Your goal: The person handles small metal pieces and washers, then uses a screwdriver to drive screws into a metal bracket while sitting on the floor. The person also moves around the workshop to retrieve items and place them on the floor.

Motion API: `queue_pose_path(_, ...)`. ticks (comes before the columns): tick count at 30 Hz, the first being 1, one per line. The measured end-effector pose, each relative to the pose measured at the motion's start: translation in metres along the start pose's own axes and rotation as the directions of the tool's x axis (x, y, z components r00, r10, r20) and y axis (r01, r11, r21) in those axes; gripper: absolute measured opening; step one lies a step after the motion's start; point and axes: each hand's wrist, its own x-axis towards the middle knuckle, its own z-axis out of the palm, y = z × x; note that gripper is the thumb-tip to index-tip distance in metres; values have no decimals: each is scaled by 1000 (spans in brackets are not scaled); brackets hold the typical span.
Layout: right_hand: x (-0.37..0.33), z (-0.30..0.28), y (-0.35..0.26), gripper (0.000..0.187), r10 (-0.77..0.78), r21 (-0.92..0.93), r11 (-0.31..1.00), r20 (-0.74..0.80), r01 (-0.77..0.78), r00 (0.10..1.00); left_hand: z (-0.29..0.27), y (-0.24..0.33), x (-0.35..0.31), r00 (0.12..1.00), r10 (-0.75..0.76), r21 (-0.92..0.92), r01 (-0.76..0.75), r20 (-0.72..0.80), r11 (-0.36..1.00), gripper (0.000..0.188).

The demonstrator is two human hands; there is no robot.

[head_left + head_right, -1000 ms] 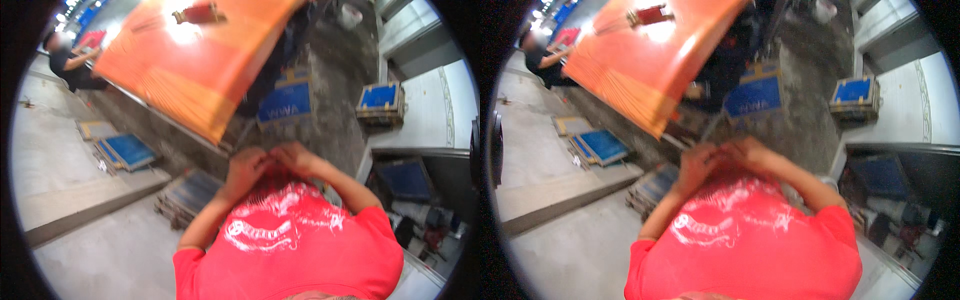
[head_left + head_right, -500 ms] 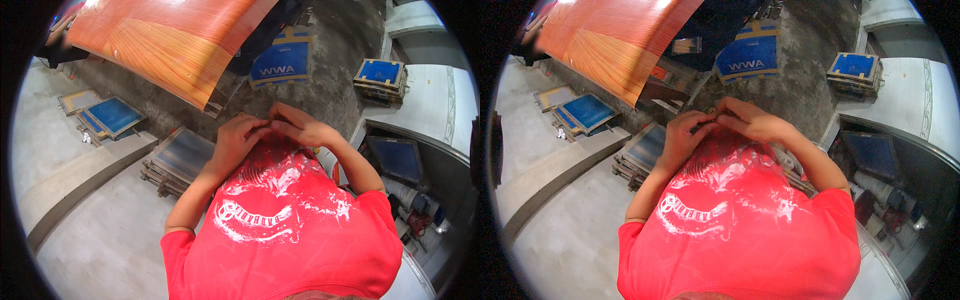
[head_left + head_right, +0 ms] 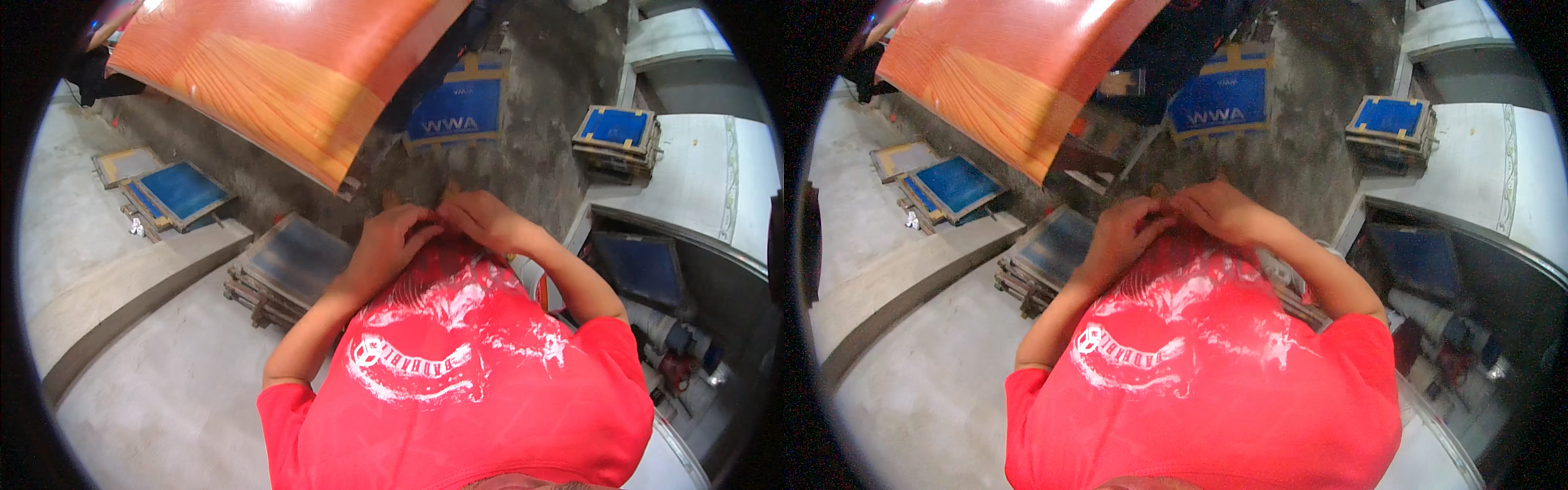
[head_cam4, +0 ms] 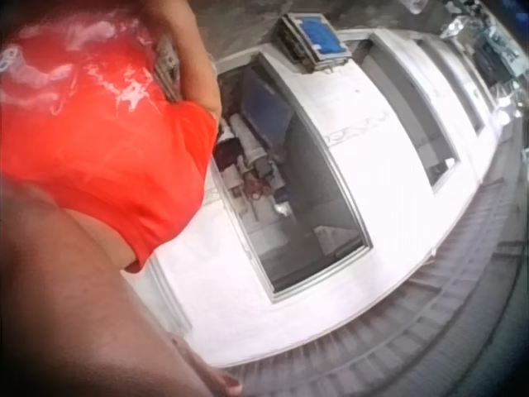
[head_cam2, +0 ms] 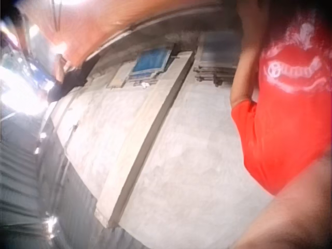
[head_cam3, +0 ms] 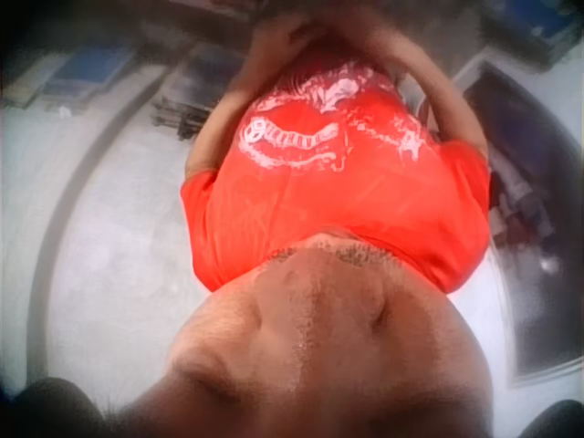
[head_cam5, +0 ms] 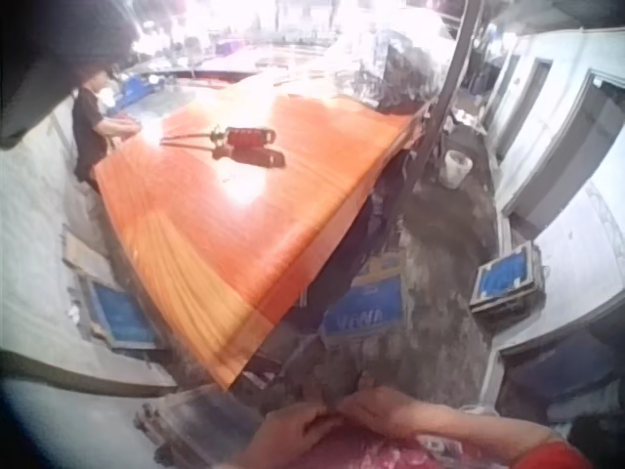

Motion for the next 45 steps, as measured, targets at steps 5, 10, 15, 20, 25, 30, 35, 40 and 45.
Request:
queue_pose_path(5, -2, -1, 1, 26, 15, -70, 997, -22, -16, 1000, 2, -5, 1, 998, -53, -38, 54, 31, 998, 23)
queue_pose_path(10, -4, 4, 9, 32, -111, -173, 979, -9, 108, 994, 4, -8, 1, 999, -21, -22, 22, 45, 1000, 23)
queue_pose_path(15, 2, -2, 6, 26, 66, -74, 995, 65, -61, 996, 3, -10, 3, 998, 30, 24, -31, 47, 999, 23)
queue_pose_path(20, 0, 10, 18, 29, -187, -79, 980, -76, 181, 979, 4, -9, 4, 999, 25, 5, -25, 26, 1000, 23)
queue_pose_path(25, -1, 6, 13, 25, 72, 81, 994, -6, -72, 997, 7, -16, 4, 999, 37, -14, -37, 25, 999, 22)
queue_pose_path(30, -3, 9, 18, 30, -57, 20, 998, -56, 59, 997, 6, -10, 2, 1000, 3, -23, -3, 25, 1000, 22)
queue_pose_path(35, 1, 6, 9, 34, 31, 53, 998, 1, -31, 1000, 6, -11, 1, 999, 38, 5, -39, 18, 999, 22)
queue_pose_path(40, -4, 15, 21, 38, -127, 32, 990, -155, 134, 980, 8, -11, 2, 999, -4, -11, 5, 33, 1000, 25)
queue_pose_path(45, -2, 4, 16, 34, -5, 47, 999, -22, 6, 1000, 7, -7, 0, 999, -24, -34, 25, 37, 999, 24)
